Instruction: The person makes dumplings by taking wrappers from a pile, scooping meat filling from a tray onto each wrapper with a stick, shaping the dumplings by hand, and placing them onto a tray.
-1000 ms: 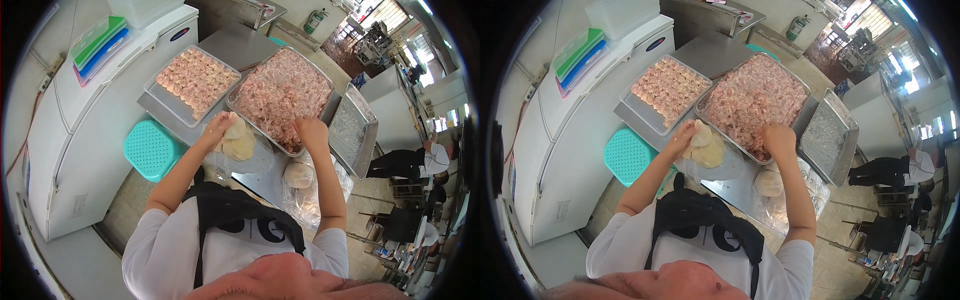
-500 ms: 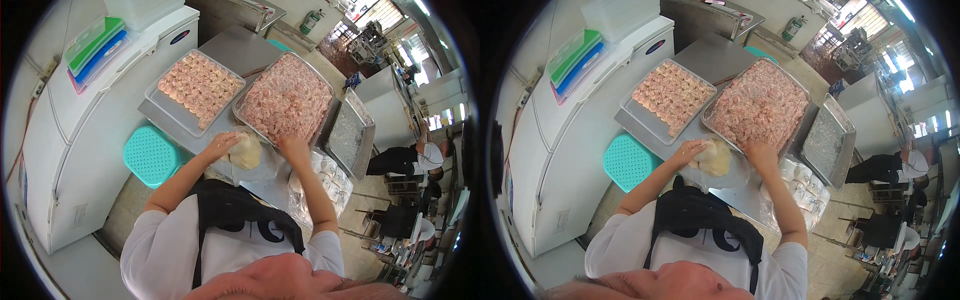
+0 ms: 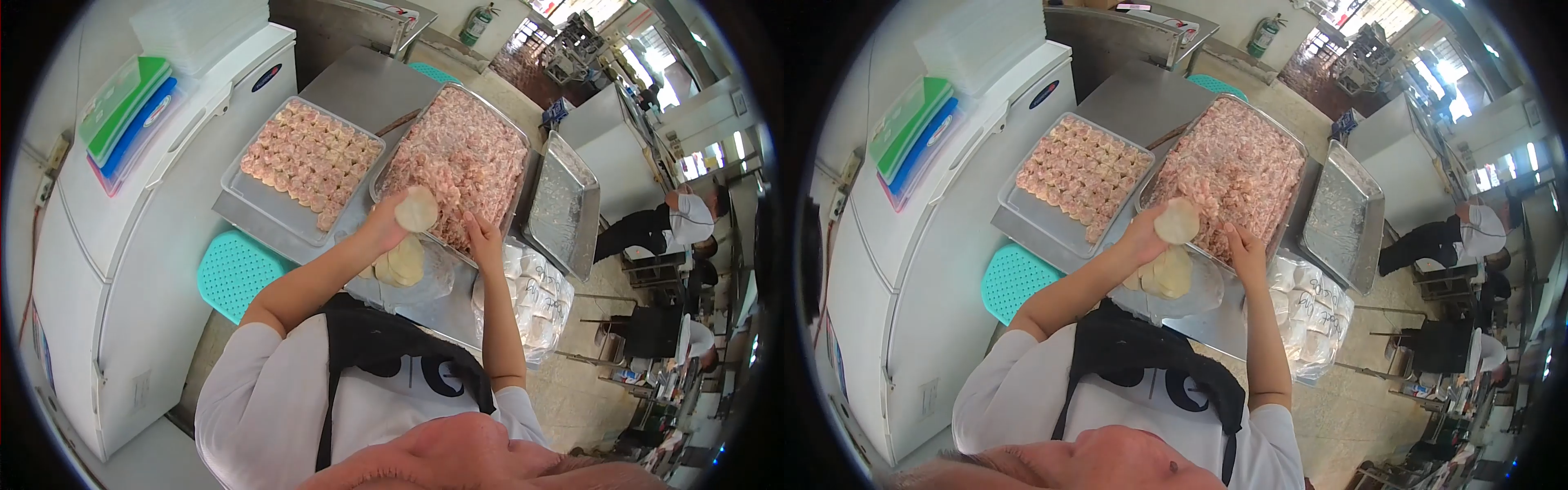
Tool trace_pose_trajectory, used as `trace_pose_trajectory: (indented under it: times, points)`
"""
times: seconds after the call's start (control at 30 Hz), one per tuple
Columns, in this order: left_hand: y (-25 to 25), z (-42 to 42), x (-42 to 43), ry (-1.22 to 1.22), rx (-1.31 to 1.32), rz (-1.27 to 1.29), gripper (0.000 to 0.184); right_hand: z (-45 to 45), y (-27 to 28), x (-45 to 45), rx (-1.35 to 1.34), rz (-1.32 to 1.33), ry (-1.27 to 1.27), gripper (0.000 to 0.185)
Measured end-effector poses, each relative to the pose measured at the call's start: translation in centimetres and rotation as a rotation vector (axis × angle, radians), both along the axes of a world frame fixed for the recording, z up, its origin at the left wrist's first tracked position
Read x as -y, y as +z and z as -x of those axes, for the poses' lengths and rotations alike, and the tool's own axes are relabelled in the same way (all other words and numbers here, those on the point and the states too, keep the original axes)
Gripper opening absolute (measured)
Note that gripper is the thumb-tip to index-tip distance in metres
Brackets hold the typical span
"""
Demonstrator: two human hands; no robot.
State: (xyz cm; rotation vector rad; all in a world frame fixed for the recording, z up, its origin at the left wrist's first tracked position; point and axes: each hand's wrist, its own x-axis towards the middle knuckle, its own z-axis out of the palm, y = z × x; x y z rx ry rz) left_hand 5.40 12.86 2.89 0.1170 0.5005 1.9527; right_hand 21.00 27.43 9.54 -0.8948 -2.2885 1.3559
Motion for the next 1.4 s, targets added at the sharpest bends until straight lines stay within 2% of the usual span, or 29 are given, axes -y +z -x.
trace_pose_trajectory:
  times: [0.07,0.1,0.17,0.2,0.27,0.3,0.37,0.4,0.47,0.57,0.63,0.67,0.77,0.9,0.97,1.0,1.07,1.1,1.17,1.2,1.27,1.4]
  points:
    - [3.8,0.0,-1.9,0.061,0.172,-0.063,0.050,0.3,-0.1,0.8,-0.057,0.083,-0.018,0.026]
    - [5.2,0.2,-2.6,0.053,0.169,-0.063,0.050,0.5,-0.8,1.1,-0.113,-0.102,0.057,0.025]
    - [7.1,0.5,-3.5,0.102,0.374,-0.038,0.058,0.6,-1.7,1.4,-0.278,-0.541,0.179,0.026]
    - [6.7,0.7,-3.7,0.098,0.373,-0.037,0.058,-0.2,-1.2,1.1,-0.278,-0.541,0.175,0.026]
    - [4.7,1.5,-4.0,0.155,0.377,-0.086,0.077,-2.2,1.5,0.6,0.113,-0.629,0.242,0.024]
    - [4.0,1.7,-3.9,0.151,0.374,-0.084,0.077,-2.7,3.2,1.2,0.110,-0.628,0.238,0.024]
    - [3.2,1.9,-3.9,0.216,0.179,-0.050,0.081,-3.7,6.3,2.1,0.444,-0.778,0.236,0.023]
    - [3.4,1.6,-4.1,0.210,0.178,-0.048,0.081,-3.7,5.6,2.1,0.446,-0.775,0.230,0.023]
    - [4.2,1.1,-4.2,0.158,0.193,-0.045,0.080,-3.2,3.7,2.0,0.244,-0.827,0.217,0.024]
    - [7.6,0.7,-3.2,0.193,0.204,0.101,0.076,-3.8,6.4,1.3,0.386,-0.854,0.304,0.026]
    - [8.3,0.6,-2.7,0.185,0.165,0.088,0.069,-3.9,8.9,2.6,0.330,-0.852,0.276,0.024]
    - [8.4,0.5,-2.5,0.165,0.125,0.079,0.063,-4.0,9.4,3.3,0.278,-0.843,0.237,0.023]
    - [8.3,0.0,-3.2,0.231,0.169,0.089,0.057,-3.1,5.7,2.4,0.142,-0.797,0.272,0.024]
    - [5.8,1.7,-2.0,0.165,0.223,0.024,0.048,-4.6,6.9,0.0,0.079,-0.742,0.373,0.026]
    - [7.8,0.3,-0.3,0.036,-0.284,-0.049,0.055,-5.1,7.1,-0.5,-0.042,-0.371,0.259,0.029]
    - [9.1,0.0,0.7,0.036,-0.286,-0.049,0.055,-5.4,7.3,-0.8,-0.044,-0.371,0.259,0.029]
    - [11.2,-0.4,2.1,-0.081,-0.924,0.226,0.069,-5.8,7.9,-1.2,0.112,-0.054,0.308,0.032]
    - [11.0,-0.4,1.9,-0.075,-0.922,0.230,0.069,-5.9,8.7,-0.9,0.113,-0.053,0.316,0.032]
    - [10.4,0.1,1.0,0.390,-1.694,0.131,0.065,-6.3,10.1,-0.1,0.120,-0.089,0.438,0.031]
    - [10.3,0.6,0.9,0.394,-1.693,0.136,0.065,-6.3,9.9,0.1,0.121,-0.090,0.443,0.031]
    - [10.0,1.5,0.8,-0.064,-1.749,0.110,0.060,-6.1,8.8,0.6,-0.029,-0.287,0.480,0.028]
    - [11.1,0.5,1.9,-0.070,-1.652,0.284,0.045,-5.1,5.2,-0.2,0.052,-0.142,0.498,0.026]
